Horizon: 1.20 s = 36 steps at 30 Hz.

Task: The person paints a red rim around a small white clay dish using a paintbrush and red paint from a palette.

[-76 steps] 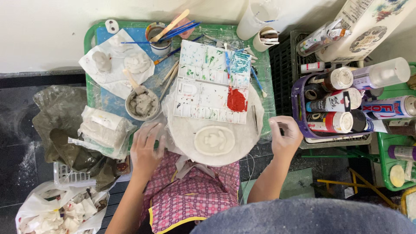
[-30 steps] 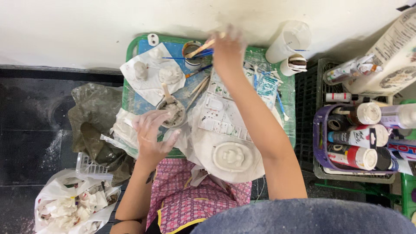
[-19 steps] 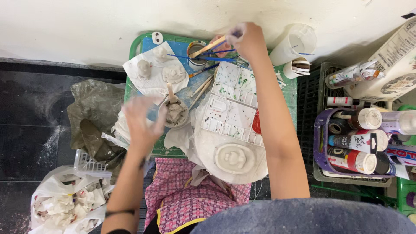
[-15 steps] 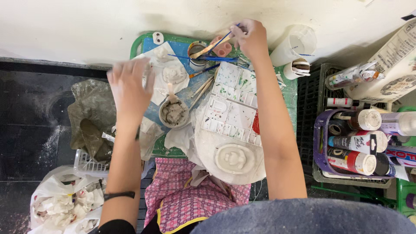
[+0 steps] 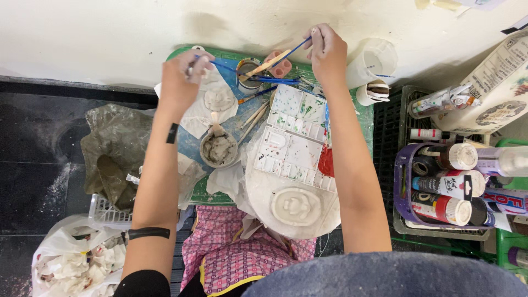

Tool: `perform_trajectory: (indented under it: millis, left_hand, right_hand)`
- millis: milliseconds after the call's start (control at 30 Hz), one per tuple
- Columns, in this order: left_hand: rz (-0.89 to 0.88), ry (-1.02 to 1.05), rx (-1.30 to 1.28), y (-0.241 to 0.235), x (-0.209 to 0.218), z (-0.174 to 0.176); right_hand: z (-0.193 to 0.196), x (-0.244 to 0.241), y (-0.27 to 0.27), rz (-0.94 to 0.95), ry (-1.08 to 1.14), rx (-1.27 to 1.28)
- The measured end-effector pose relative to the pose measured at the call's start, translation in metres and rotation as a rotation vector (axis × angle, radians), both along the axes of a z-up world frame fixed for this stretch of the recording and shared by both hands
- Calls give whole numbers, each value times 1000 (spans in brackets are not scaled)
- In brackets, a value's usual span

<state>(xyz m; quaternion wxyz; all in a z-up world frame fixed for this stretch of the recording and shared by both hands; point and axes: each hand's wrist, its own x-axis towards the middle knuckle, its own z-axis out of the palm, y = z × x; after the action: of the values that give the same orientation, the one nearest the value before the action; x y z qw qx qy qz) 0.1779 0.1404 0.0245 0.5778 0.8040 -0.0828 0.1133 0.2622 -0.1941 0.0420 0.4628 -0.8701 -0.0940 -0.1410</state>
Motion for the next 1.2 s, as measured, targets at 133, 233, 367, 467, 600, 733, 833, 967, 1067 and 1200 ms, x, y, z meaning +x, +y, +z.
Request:
perform_trajectory:
  millis: [133,233,367,467,600,733,833,967,1067,1200]
  left_hand:
    - [48,14,-44,18,-3,1]
    - [48,25,-65,26,-4,-1]
    - [24,13,-76,28,-6,-1]
    - [51,25,-26,25,-8,5]
    - [81,2,43,10,-8,13]
    - [49,-213,237,1,-8,19]
    - [0,-264,349,-5,-3,24]
    - [-28,-320,418,-12,3,24]
    - [-43,-283,395,-16,11,18]
    - [-71,-254,385,-18,17,15]
  right_hand:
    - [-2,-7,3,115,80,-89]
    - [-10,-10,9,146,226,-195]
    - [-26,-15,5,298,212,-297]
    - [-33,-11,1,290,258,-278]
    - [-23,-9,6,252,362,-282]
    - [-14,-13,12,355,294,-417]
    - [-21,-8,12,310,261,-417]
    - [-28,3,6,192,122,-335]
    - [-29,7,0,169,133,-238]
    - [-26,4,-3,142,169,-186]
